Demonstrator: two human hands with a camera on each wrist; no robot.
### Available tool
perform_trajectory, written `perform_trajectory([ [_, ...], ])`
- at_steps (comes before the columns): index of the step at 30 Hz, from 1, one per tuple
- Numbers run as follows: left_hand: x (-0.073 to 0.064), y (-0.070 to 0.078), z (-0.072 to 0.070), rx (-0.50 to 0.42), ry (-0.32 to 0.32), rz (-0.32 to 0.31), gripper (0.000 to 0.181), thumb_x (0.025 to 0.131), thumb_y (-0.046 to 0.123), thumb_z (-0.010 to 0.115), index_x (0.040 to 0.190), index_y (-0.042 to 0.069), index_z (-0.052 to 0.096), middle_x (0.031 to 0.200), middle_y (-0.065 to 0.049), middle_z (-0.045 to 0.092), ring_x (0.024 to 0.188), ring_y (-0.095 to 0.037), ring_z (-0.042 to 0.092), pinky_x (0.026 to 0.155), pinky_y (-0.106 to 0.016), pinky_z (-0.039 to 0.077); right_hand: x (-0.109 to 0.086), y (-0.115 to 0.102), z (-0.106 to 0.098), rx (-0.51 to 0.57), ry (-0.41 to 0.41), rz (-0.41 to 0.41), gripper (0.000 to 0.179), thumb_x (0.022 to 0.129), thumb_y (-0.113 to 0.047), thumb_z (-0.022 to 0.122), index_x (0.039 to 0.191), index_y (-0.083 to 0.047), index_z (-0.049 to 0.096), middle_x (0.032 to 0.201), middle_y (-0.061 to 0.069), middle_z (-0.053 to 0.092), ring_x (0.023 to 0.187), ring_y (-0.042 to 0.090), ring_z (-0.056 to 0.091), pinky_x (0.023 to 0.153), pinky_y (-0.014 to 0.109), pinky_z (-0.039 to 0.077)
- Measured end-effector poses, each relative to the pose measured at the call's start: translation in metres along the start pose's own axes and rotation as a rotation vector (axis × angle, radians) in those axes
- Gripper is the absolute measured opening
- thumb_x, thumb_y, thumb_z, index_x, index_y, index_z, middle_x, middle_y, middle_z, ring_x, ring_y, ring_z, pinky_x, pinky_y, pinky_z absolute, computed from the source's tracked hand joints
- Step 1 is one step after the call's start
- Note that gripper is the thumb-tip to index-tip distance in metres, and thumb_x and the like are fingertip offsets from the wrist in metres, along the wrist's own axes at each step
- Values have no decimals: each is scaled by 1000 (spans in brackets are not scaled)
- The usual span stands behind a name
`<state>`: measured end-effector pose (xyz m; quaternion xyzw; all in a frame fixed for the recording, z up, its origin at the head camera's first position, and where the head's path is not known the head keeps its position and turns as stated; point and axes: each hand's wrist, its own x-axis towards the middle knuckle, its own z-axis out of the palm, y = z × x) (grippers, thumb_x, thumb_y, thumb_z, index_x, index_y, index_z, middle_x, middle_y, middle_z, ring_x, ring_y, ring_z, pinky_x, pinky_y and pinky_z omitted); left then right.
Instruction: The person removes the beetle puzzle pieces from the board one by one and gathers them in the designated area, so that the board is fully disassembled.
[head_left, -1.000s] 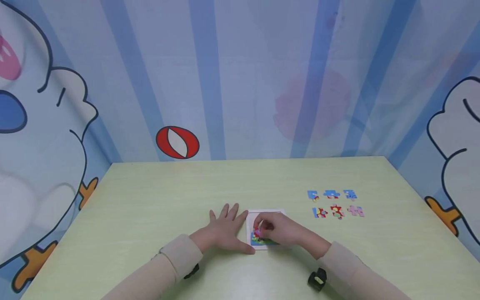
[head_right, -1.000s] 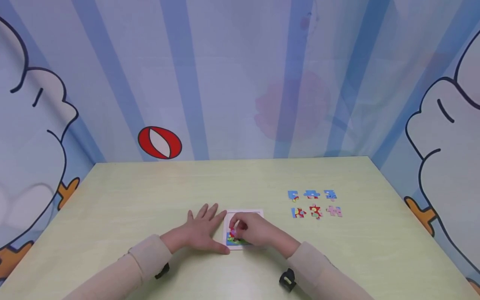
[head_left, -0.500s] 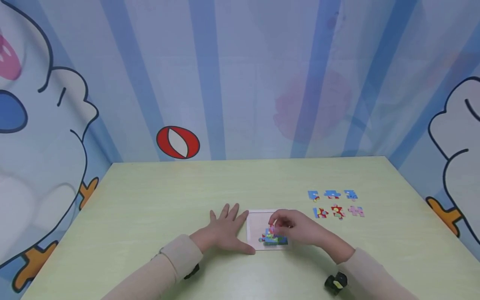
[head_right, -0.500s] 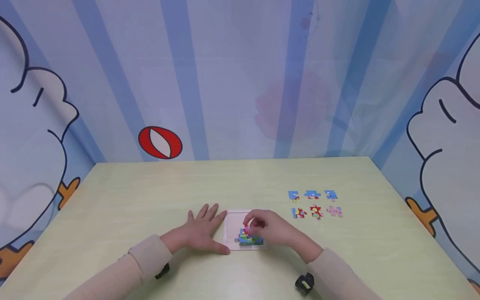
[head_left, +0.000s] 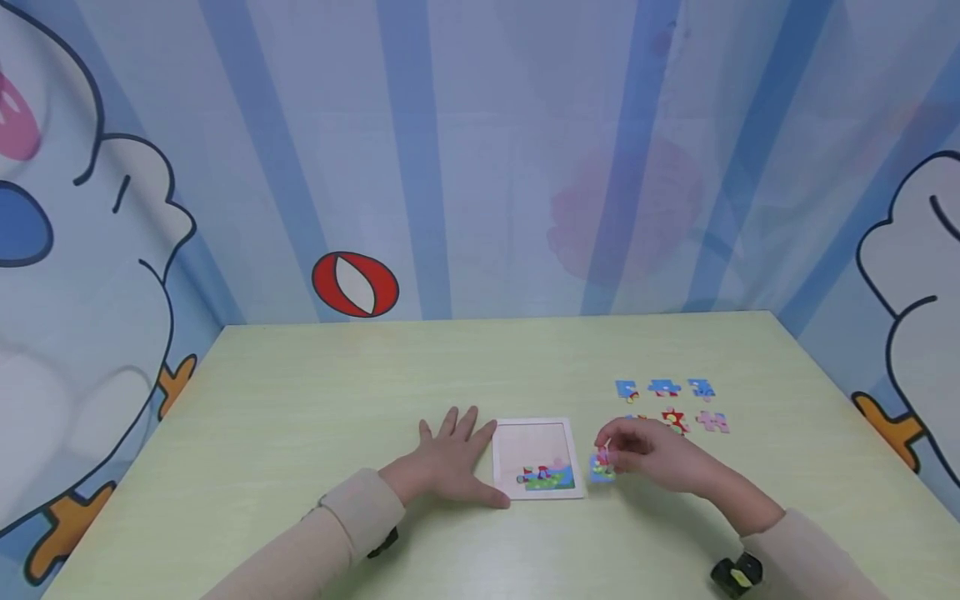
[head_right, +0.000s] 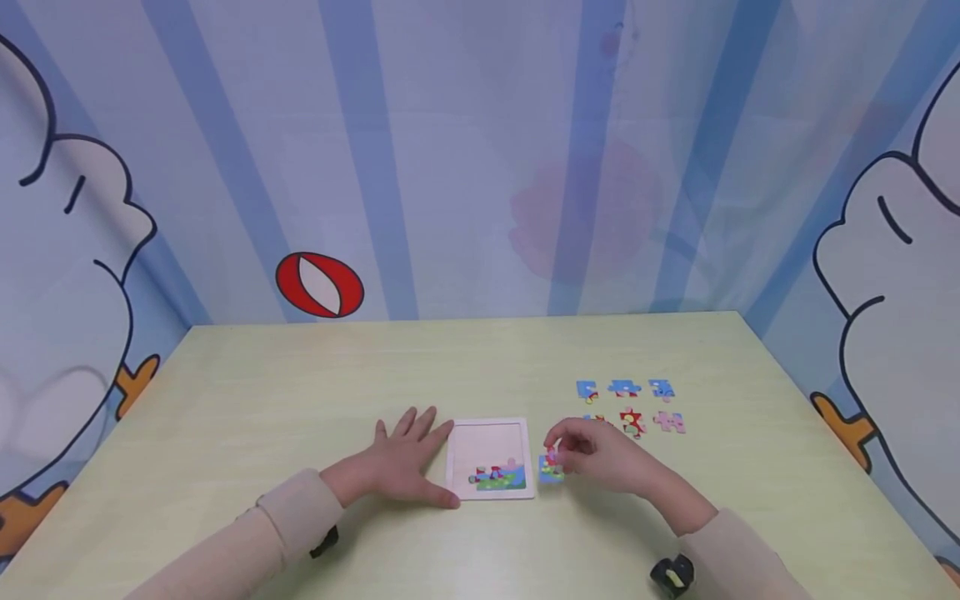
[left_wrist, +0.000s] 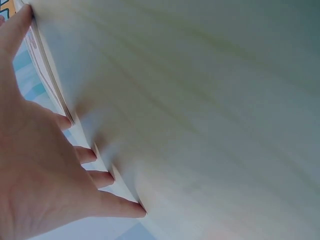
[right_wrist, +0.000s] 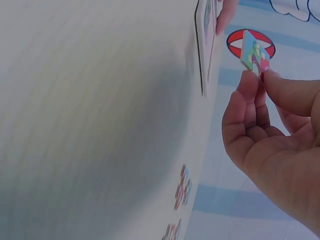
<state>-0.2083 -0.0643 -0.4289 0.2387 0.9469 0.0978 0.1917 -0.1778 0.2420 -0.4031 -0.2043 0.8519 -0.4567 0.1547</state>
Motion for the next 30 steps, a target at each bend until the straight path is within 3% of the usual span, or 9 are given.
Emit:
perform_trajectory([
  [13, -1, 0, -1, -1, 2, 7, 108, 73, 75, 61, 155, 18, 20, 162, -14, 7, 147, -42, 1, 105, -74, 5, -20, 30, -24, -106, 87, 47, 15, 94, -9, 61, 105, 0, 63, 83, 4, 57, 71, 9, 54, 63, 25, 49],
  [30, -1, 0, -1, 6, 9, 7, 108, 73, 76, 61, 155, 18, 20, 162, -15, 8, 147, -42, 2, 105, -75, 5, -22, 47, -32, -193, 113, 111, 13, 92, -8, 63, 104, -3, 66, 81, 2, 54, 69, 8, 49, 61, 23, 45],
])
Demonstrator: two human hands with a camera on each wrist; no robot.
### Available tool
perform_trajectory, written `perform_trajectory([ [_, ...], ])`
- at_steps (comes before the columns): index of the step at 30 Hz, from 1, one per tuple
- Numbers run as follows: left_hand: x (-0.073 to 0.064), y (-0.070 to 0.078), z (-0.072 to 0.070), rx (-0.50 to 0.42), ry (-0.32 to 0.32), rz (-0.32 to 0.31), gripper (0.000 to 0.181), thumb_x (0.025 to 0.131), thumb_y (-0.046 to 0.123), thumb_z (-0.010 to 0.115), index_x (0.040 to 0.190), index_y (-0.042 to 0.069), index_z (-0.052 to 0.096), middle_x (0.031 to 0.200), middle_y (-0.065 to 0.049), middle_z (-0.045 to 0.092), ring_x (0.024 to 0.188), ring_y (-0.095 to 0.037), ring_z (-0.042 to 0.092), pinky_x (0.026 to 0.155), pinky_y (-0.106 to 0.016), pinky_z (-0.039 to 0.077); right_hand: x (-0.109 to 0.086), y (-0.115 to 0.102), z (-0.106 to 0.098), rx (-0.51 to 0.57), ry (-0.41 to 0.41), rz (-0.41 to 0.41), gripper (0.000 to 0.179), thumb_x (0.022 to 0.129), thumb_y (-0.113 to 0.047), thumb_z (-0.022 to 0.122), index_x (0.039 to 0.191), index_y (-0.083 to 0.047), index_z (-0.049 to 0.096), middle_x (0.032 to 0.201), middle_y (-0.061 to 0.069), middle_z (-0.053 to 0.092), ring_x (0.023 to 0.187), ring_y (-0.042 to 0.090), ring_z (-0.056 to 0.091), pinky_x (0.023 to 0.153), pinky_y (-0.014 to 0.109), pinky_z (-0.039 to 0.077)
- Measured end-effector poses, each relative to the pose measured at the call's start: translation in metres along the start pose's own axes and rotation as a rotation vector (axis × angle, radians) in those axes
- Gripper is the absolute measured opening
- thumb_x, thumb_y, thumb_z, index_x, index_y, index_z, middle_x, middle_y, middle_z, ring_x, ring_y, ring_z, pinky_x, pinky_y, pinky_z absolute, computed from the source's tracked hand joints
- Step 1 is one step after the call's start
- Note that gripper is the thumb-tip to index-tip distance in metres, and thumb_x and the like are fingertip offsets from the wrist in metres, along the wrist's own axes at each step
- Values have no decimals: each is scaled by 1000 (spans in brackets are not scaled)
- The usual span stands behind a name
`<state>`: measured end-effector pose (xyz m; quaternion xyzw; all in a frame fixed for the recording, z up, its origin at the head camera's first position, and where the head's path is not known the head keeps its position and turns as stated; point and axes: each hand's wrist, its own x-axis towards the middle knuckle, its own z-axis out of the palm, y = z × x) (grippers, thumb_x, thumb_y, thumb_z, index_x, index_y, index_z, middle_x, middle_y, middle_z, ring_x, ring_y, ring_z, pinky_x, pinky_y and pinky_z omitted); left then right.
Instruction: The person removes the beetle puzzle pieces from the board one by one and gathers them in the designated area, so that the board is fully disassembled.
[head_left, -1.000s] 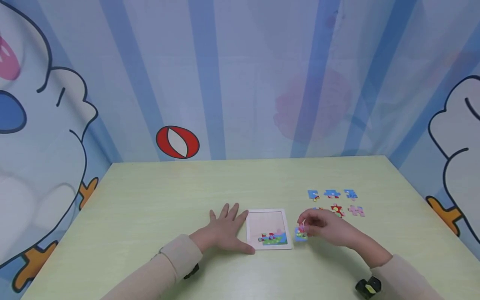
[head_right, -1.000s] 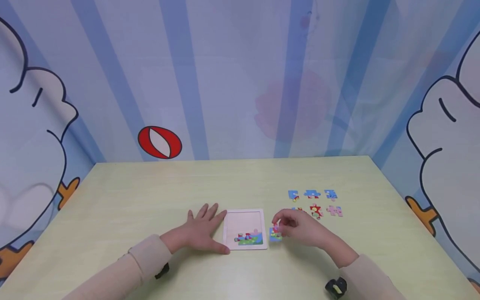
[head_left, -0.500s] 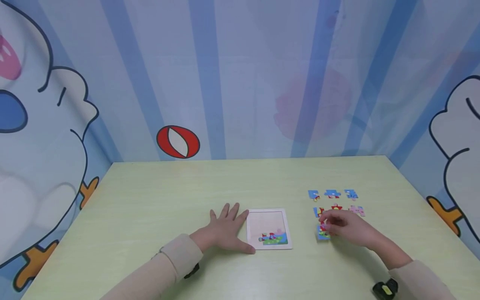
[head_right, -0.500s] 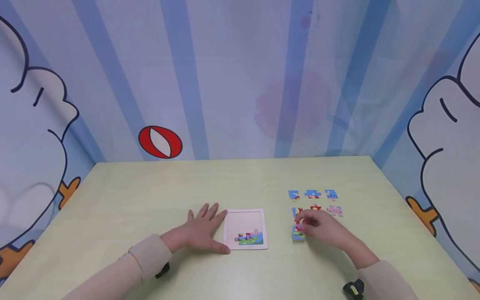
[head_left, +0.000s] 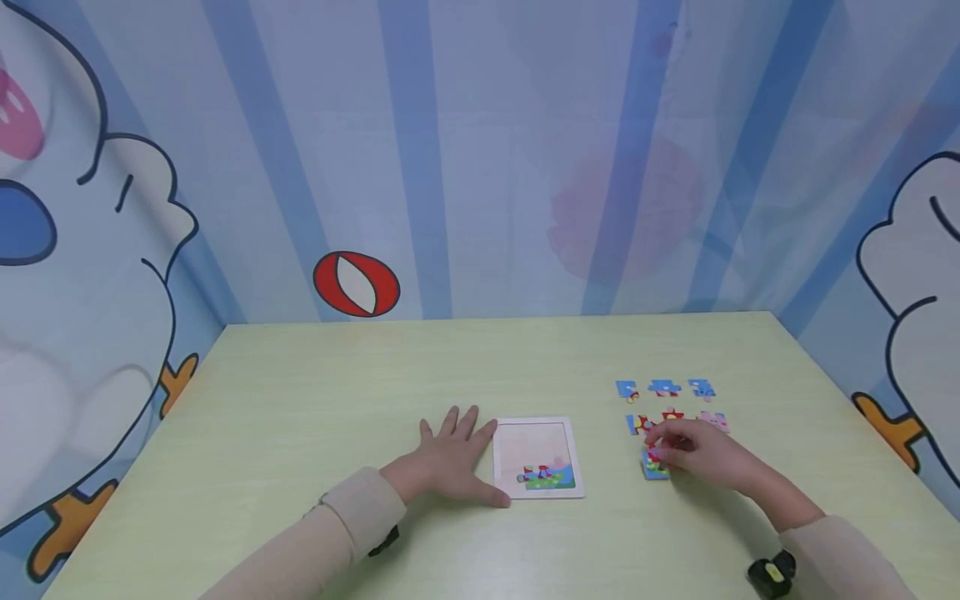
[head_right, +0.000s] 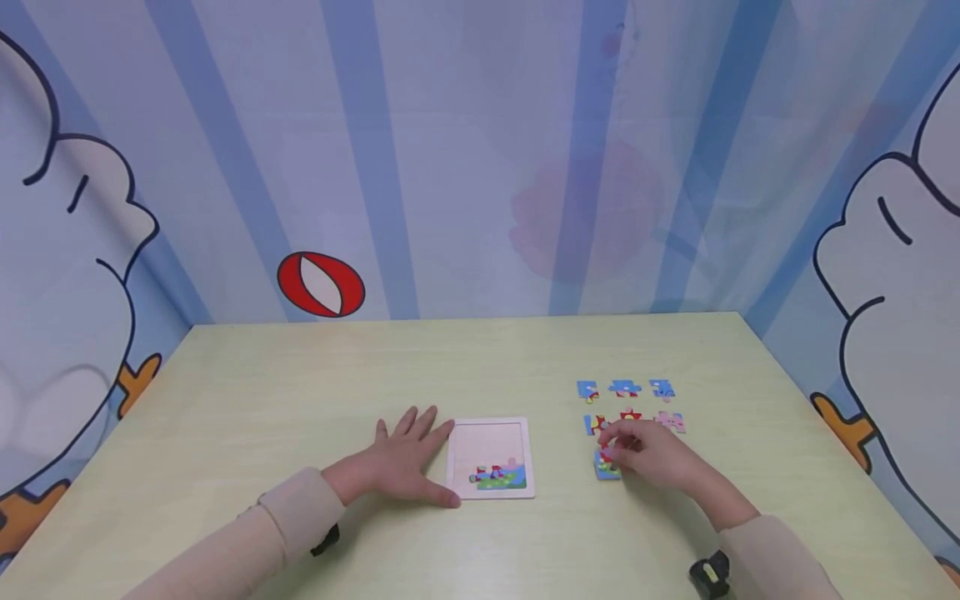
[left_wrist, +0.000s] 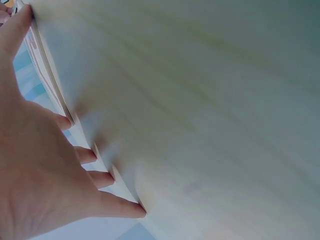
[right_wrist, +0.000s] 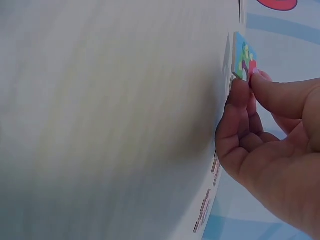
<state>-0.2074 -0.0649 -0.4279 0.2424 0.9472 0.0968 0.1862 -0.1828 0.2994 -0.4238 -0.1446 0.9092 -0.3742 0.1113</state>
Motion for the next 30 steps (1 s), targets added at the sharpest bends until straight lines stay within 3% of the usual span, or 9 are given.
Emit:
perform_trajectory([
  [15, 0, 0, -1, -5, -2, -4, 108, 73, 75, 62, 155, 18, 21, 162, -15, 8, 147, -42, 2, 105, -74, 5, 5, -2, 3, -132, 33, 25, 10, 90, -10, 66, 100, -5, 67, 83, -1, 57, 76, 14, 50, 65, 25, 44],
  [30, 0, -1, 0, -10, -7, 3, 108, 73, 75, 61, 155, 17, 20, 162, -15, 8, 147, -41, 2, 105, -74, 5, 6, -5, 5, -175, 50, 46, 11, 90, -7, 65, 100, -4, 68, 84, 0, 60, 76, 15, 50, 64, 27, 43],
])
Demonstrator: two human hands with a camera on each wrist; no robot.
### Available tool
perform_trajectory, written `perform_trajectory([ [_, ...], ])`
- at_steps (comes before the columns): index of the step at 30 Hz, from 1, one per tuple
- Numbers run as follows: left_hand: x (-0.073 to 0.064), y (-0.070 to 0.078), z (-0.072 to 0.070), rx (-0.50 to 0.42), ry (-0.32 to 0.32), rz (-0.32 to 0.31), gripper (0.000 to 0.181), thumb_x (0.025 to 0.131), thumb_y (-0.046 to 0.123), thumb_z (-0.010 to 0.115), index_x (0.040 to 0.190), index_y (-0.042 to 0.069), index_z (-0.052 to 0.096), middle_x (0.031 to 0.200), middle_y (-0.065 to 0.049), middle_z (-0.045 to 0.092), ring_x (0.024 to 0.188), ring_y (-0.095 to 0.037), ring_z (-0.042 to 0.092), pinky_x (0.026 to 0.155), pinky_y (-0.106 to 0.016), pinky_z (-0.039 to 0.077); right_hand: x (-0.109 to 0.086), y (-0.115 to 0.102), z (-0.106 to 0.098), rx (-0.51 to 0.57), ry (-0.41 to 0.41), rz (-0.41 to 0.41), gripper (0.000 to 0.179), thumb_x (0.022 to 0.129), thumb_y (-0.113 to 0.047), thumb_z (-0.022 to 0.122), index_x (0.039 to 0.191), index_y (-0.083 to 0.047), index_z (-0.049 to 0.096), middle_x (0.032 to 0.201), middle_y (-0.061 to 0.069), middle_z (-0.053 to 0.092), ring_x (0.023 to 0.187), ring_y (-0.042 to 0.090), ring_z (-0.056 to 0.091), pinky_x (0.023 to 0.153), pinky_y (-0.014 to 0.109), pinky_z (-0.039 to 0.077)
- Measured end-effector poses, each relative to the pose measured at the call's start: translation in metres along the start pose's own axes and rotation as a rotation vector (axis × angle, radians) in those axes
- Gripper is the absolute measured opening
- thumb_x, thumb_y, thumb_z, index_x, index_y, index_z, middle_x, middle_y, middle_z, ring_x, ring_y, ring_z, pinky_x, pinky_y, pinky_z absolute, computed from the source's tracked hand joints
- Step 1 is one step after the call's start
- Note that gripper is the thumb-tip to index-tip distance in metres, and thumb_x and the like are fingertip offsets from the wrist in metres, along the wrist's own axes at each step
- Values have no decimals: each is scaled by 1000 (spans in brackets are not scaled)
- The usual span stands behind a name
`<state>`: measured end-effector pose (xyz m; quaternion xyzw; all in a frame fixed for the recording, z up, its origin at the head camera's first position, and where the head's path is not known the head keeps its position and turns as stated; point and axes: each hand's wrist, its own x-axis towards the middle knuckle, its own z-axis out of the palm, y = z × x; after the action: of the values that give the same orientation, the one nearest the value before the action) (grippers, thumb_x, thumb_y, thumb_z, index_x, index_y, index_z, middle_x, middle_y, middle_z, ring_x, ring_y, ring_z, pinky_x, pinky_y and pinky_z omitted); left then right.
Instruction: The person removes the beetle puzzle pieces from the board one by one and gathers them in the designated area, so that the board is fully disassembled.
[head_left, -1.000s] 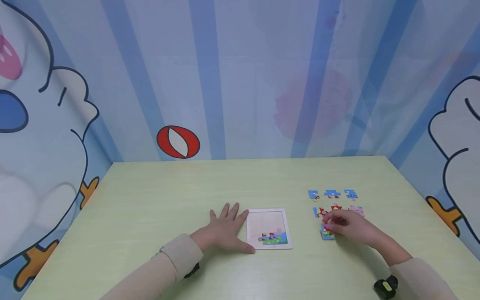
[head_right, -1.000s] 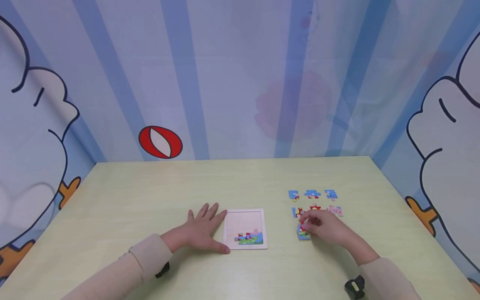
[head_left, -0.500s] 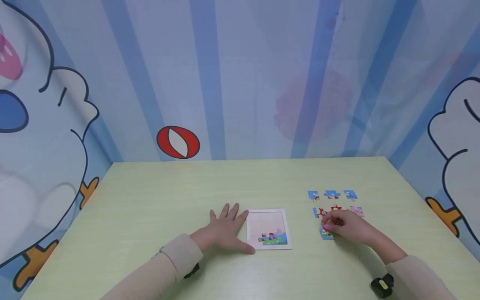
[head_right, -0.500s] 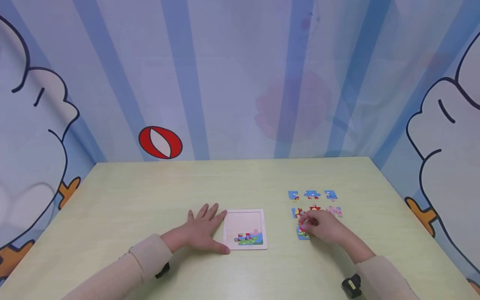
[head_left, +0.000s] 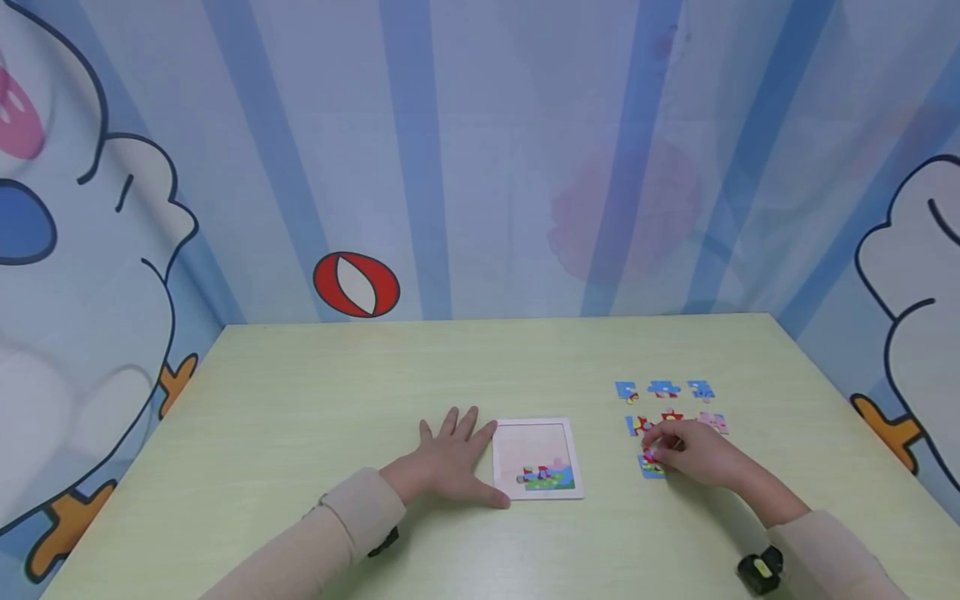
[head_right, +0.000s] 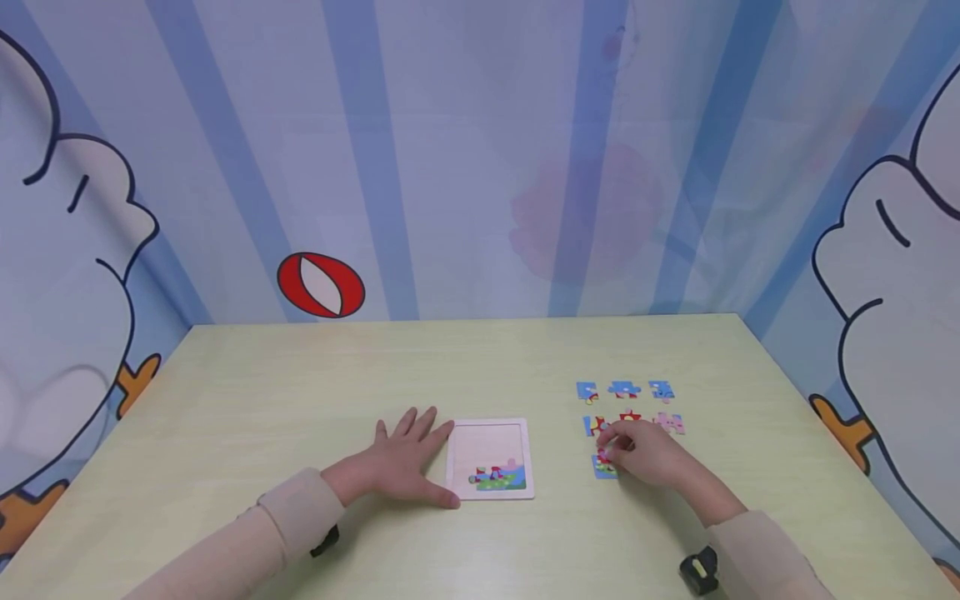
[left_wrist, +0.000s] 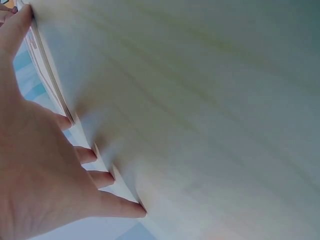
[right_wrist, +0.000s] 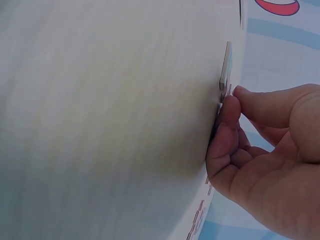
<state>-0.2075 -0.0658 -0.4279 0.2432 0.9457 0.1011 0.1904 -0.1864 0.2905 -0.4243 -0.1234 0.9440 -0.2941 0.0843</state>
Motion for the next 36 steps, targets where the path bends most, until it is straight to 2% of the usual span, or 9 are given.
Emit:
perform_trajectory([
  [8, 0, -1, 2, -1, -3, -7, 108, 73, 74, 63, 155, 19, 20, 162, -14, 7, 147, -40, 1, 106, -73, 4, 0, 1, 1, 3, -4, 8, 13, 90, -6, 64, 103, -3, 67, 86, 1, 60, 77, 15, 51, 65, 28, 44],
  [11, 1, -1, 2, 0, -3, -8, 108, 73, 75, 62, 155, 19, 19, 162, -14, 7, 147, -40, 1, 106, -73, 4, 0, 0, 1, 46, 3, 10, 15, 90, -6, 63, 105, -2, 66, 87, 2, 59, 77, 16, 52, 63, 27, 45],
  [14, 1, -1, 3, 1, -2, -8, 108, 73, 75, 62, 155, 18, 20, 162, -14, 8, 147, -41, 1, 106, -73, 4, 0, -4, 0, 97, 19, -21, 18, 91, -5, 63, 108, 0, 65, 88, 3, 58, 76, 16, 52, 62, 25, 45],
  [19, 1, -1, 3, 7, 0, -11, 108, 73, 75, 62, 155, 18, 20, 162, -14, 8, 147, -41, 2, 105, -74, 5, 2, -16, -3, 159, 29, -94, 21, 92, -7, 62, 112, 2, 63, 88, 4, 57, 69, 12, 52, 58, 24, 44],
  [26, 0, -1, 2, 4, -3, -12, 108, 73, 74, 62, 155, 19, 20, 162, -14, 8, 147, -40, 2, 106, -73, 4, 5, -43, -3, 242, 3, -153, 25, 93, -9, 63, 114, 4, 61, 87, 4, 56, 60, 12, 49, 55, 24, 43],
  [30, 0, -1, 2, 5, 0, -8, 108, 73, 74, 62, 155, 19, 20, 162, -14, 8, 147, -41, 2, 105, -74, 5, 8, -56, 1, 233, 7, -195, 27, 92, -12, 66, 114, 3, 62, 87, 3, 57, 63, 8, 49, 57, 23, 43],
  [36, 1, -1, 2, 10, -2, -6, 108, 73, 75, 62, 155, 19, 19, 162, -14, 7, 147, -41, 1, 105, -74, 5, 14, -69, 13, 251, -15, -220, 29, 90, -15, 69, 112, 3, 62, 87, 3, 58, 68, 8, 51, 60, 23, 44],
])
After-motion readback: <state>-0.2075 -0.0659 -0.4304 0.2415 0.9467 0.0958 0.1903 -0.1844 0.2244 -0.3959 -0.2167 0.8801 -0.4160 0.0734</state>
